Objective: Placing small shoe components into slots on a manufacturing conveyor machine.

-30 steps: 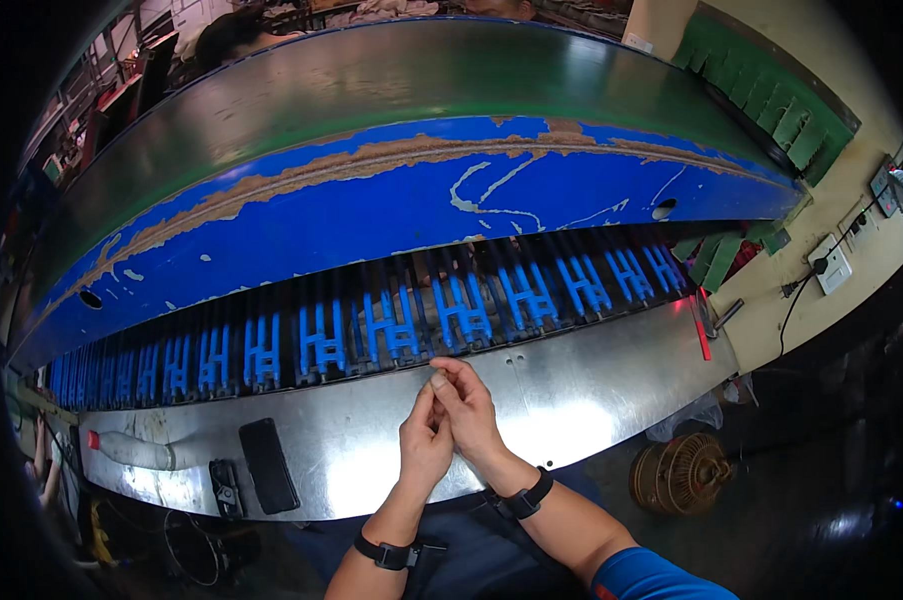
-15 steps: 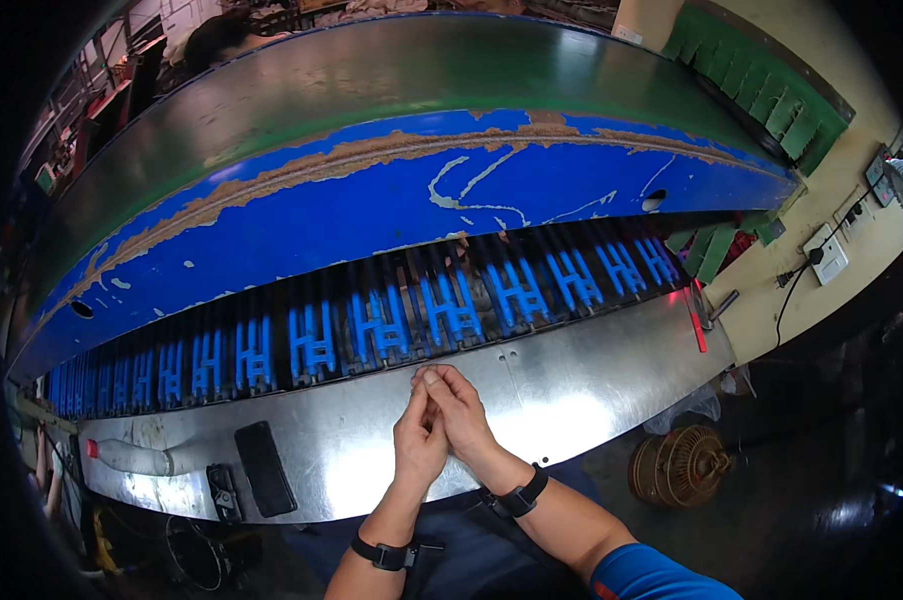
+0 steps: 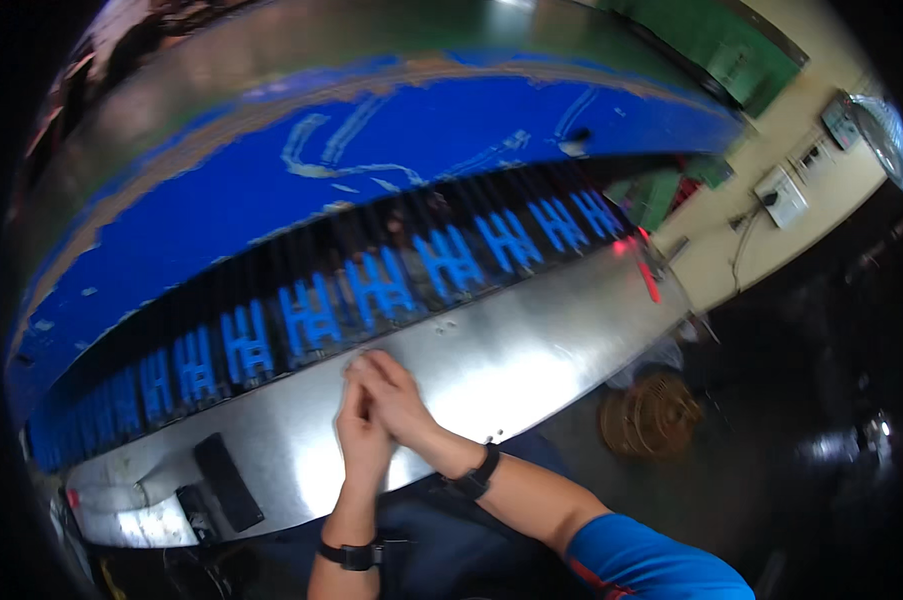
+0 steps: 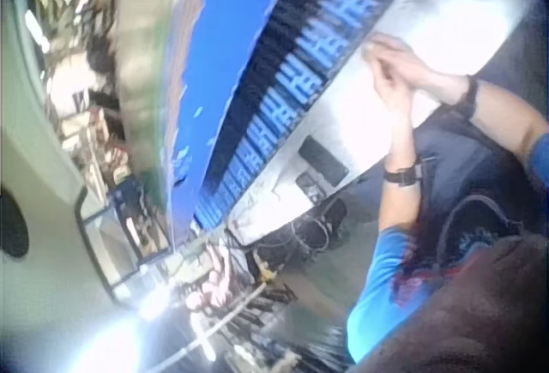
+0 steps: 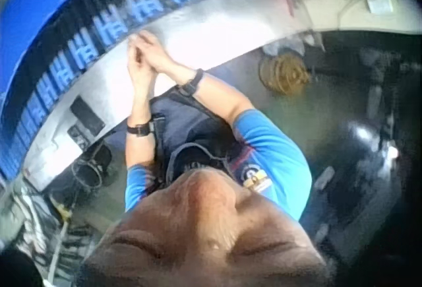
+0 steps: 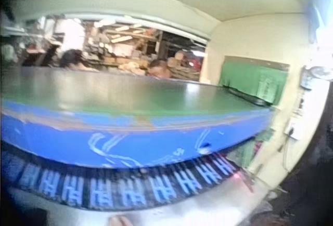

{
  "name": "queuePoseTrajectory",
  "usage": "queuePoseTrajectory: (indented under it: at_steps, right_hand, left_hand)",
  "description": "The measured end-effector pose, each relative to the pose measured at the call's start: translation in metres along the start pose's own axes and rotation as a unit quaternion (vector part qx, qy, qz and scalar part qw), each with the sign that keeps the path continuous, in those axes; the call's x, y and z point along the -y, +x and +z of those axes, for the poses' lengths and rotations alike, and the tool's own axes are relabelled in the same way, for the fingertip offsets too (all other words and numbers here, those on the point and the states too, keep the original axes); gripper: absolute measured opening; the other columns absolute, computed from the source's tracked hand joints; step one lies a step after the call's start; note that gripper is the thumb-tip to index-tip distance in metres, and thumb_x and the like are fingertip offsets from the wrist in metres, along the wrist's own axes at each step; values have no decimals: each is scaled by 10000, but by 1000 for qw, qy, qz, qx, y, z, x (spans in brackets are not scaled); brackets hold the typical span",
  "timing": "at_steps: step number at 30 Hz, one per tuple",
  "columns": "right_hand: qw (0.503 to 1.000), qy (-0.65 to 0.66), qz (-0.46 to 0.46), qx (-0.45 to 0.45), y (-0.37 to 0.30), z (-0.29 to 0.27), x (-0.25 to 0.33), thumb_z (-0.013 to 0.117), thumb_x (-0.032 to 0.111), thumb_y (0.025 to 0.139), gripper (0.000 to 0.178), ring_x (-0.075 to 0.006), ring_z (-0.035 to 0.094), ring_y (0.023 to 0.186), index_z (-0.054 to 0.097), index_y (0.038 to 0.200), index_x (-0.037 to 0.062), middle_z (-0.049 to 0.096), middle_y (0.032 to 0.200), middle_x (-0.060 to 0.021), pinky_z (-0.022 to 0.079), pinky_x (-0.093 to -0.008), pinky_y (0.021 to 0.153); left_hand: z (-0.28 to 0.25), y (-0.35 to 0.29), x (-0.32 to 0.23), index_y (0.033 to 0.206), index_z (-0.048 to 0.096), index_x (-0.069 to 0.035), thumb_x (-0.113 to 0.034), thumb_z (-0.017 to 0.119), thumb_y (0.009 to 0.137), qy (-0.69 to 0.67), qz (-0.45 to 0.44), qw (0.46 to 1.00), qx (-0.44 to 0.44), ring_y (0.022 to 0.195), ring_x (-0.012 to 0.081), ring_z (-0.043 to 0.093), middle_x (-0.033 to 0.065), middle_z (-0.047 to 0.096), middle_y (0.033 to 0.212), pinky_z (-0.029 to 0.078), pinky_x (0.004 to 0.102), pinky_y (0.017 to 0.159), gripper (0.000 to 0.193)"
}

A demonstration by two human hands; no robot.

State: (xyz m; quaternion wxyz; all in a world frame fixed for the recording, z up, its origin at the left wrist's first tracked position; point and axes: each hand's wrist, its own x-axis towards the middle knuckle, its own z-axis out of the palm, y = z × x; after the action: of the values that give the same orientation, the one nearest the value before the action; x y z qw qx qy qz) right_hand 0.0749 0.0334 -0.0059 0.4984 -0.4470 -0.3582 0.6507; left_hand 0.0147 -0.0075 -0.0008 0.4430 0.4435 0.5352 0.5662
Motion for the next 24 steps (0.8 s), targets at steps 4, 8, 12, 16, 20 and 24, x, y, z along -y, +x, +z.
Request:
queuePoseTrajectory:
  at_steps: [4,8,12,16,20,24]
  right_hand:
    - [996,-81,-47,-1,9,3,0,563,234,985,259,-115,561,883,594,1107,7,628,956,-49,474,-274,788]
    - [997,-72,-39,4,10,2,14,567,286,980,305,-123,563,852,591,1079,-1,627,912,-81,476,-295,754]
    - [994,-93,-62,-20,6,20,6,568,274,977,283,-126,558,800,594,1058,4,620,873,-59,472,-297,731]
    - [1000,-14,-18,-15,5,5,-7,584,220,974,201,-92,557,786,599,1033,28,608,869,-28,472,-256,689]
    - [1000,6,15,20,-2,8,0,601,236,975,209,-68,539,748,596,1024,34,584,842,-3,457,-224,626]
    - [997,43,36,49,-2,11,-1,609,220,974,190,-68,548,724,590,1015,35,580,819,-5,464,-221,616]
  left_hand:
    - [-8,11,6,1314,495,-4,-4,456,964,-9,12,999,43,1125,173,558,95,573,1223,433,296,973,352]
    - [9,10,-9,1230,563,27,-82,478,953,25,21,999,11,1048,254,603,179,609,1203,453,323,968,310]
    - [-33,9,12,1345,455,32,-96,466,974,173,80,981,33,1198,256,522,159,510,1372,426,356,1011,392]
    - [-20,3,20,1298,499,16,-77,486,961,121,91,988,-31,1272,269,485,153,525,1349,405,358,1031,349]
    - [-13,0,12,1280,486,-33,-95,539,959,22,39,999,-8,963,181,631,117,643,1057,501,309,822,331]
    - [-16,0,5,1247,480,-32,-41,495,983,0,-14,1000,-12,986,140,594,74,615,1069,461,266,862,264]
